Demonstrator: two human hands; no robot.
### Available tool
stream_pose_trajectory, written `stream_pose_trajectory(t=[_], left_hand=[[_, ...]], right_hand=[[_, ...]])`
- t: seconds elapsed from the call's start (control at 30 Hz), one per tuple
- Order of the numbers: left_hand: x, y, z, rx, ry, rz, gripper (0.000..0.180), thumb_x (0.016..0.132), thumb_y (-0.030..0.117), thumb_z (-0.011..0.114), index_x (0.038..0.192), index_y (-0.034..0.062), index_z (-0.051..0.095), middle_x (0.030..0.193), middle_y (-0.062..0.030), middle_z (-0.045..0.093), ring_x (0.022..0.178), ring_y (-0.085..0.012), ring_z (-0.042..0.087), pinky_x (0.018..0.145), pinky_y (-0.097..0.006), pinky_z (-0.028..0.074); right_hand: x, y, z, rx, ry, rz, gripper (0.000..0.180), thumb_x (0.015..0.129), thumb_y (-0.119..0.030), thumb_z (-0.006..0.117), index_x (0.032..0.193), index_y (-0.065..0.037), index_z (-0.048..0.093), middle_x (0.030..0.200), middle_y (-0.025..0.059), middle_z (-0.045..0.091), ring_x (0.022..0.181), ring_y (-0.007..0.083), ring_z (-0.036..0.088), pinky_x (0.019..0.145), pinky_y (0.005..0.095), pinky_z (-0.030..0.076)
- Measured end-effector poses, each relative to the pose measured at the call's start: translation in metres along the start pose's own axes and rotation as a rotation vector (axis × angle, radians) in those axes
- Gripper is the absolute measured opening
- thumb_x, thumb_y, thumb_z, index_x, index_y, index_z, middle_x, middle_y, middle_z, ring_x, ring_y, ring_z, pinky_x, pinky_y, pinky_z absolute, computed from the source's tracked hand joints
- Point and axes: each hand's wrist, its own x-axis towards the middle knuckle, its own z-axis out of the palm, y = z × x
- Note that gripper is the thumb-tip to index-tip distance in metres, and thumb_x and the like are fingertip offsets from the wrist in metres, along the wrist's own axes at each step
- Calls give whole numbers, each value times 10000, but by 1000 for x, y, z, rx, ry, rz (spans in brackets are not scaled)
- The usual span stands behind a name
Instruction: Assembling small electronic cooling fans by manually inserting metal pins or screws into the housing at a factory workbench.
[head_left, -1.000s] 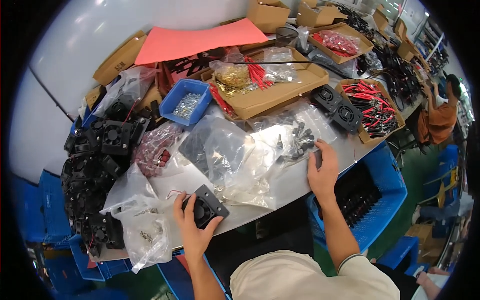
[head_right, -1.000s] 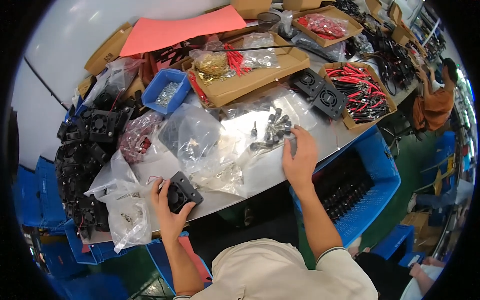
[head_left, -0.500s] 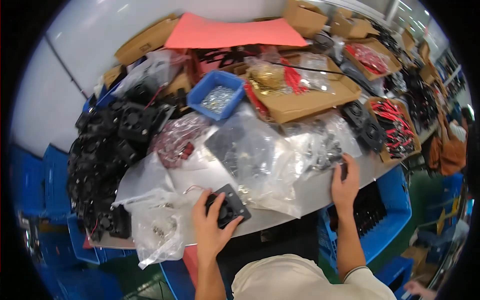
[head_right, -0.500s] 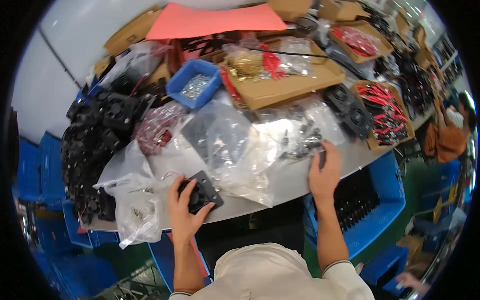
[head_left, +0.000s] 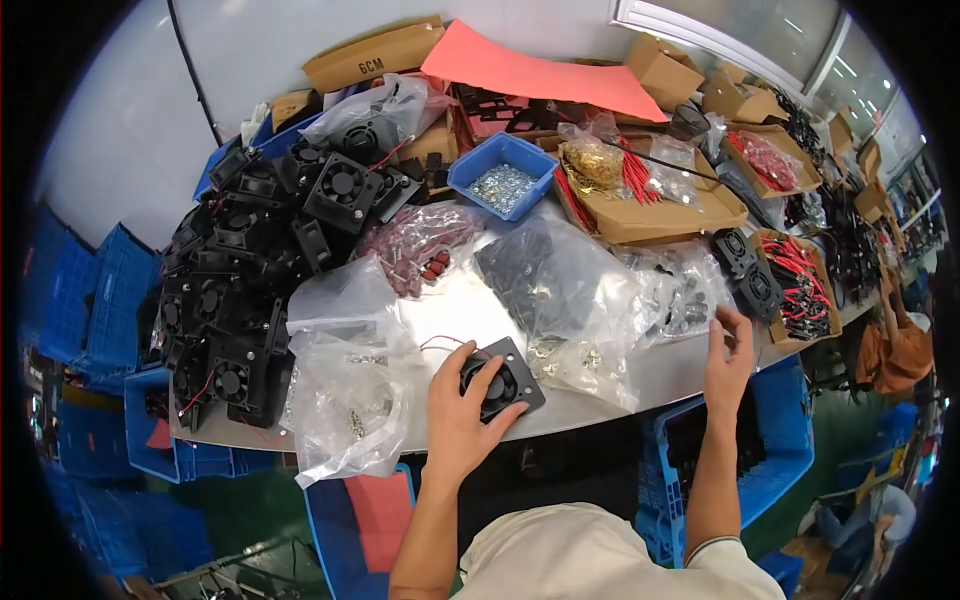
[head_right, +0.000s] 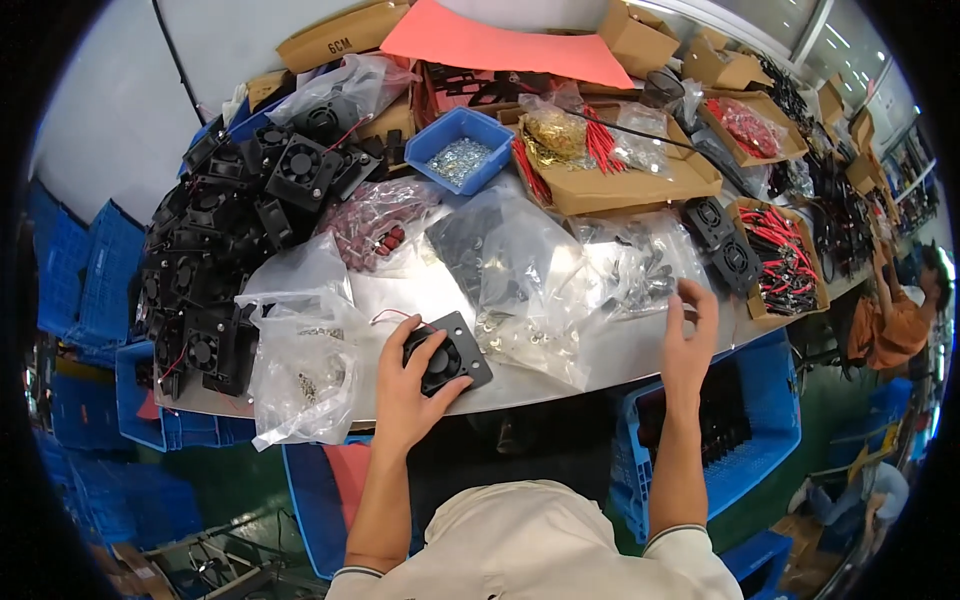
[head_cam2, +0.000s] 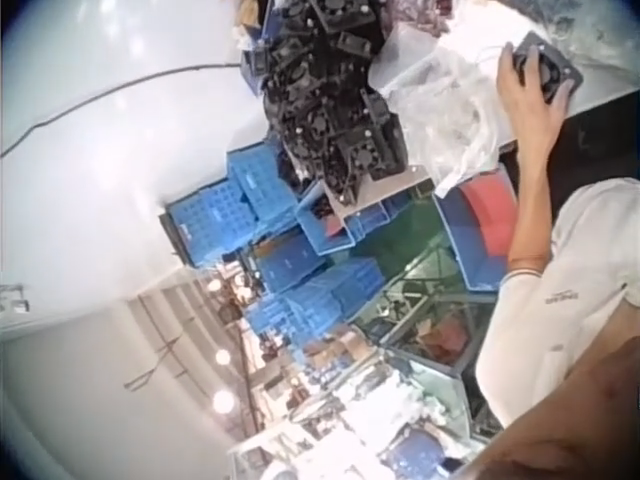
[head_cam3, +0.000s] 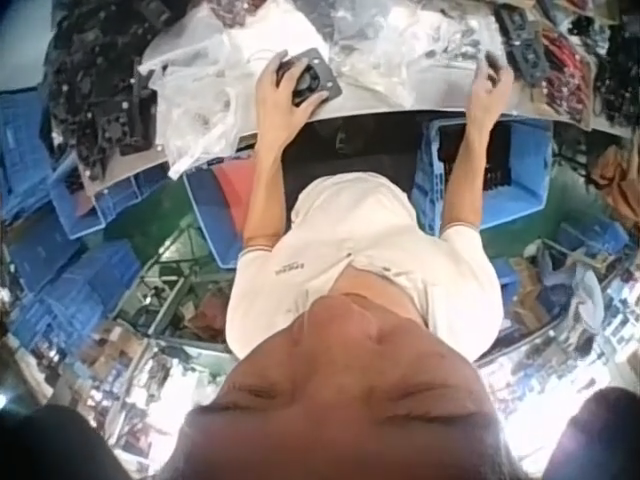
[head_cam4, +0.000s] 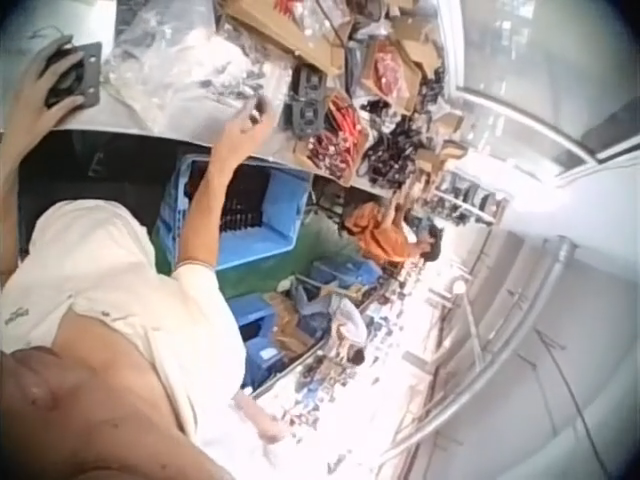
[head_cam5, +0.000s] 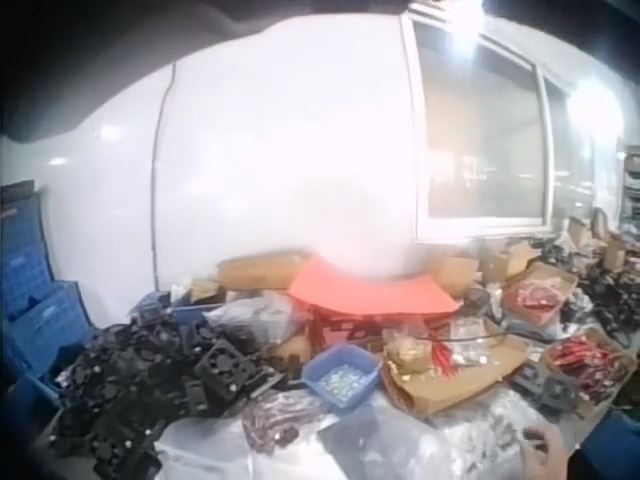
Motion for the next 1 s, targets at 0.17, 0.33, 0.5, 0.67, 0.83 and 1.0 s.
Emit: stream_pose_trajectory(t=[0.17,0.33,0.5,0.67,0.83,1.0], left_hand=[[-7,-5,-3,-45,19,-49,581,684,248,854,1195,68,644,1373,-208,474,1212,-392,486,1020,-449,400],[-3,0,-1,-30,7,5,562,704,243,838,1198,61,641,1356,-202,493,1199,-389,493,1013,-447,396],[-3,-2,-2,-27,13,55,540,730,250,818,1205,66,637,1349,-199,499,1174,-388,498,993,-454,399],[-4,-5,-2,3,22,64,544,687,214,840,1171,54,651,1334,-189,515,1159,-375,528,978,-433,435],[-2,-5,-6,13,28,80,533,692,227,839,1164,63,656,1325,-182,526,1149,-373,532,966,-443,437],[0,-6,-7,-17,34,107,532,689,259,838,1155,71,662,1292,-182,553,1123,-369,549,957,-447,436]], right_hand=[[-11,-93,46,114,-534,-281,150,925,-30,572,1059,-1,634,915,119,678,835,221,662,768,300,497],[7,-95,99,-16,-847,-465,256,876,-23,562,1127,1,607,1091,183,618,1025,406,576,887,417,476],[11,-89,122,23,-874,-398,428,838,35,526,1264,-8,521,1138,220,566,1082,425,531,912,446,452],[21,-97,131,-183,-896,-391,430,820,50,540,1247,-4,531,1105,289,571,1065,456,545,900,477,461],[21,-87,132,-168,-915,-430,401,802,58,537,1199,4,569,1126,268,591,1046,452,559,905,474,463],[19,-48,147,-78,-856,-564,449,704,71,530,1138,-9,611,1095,262,627,1061,458,551,907,456,455]])
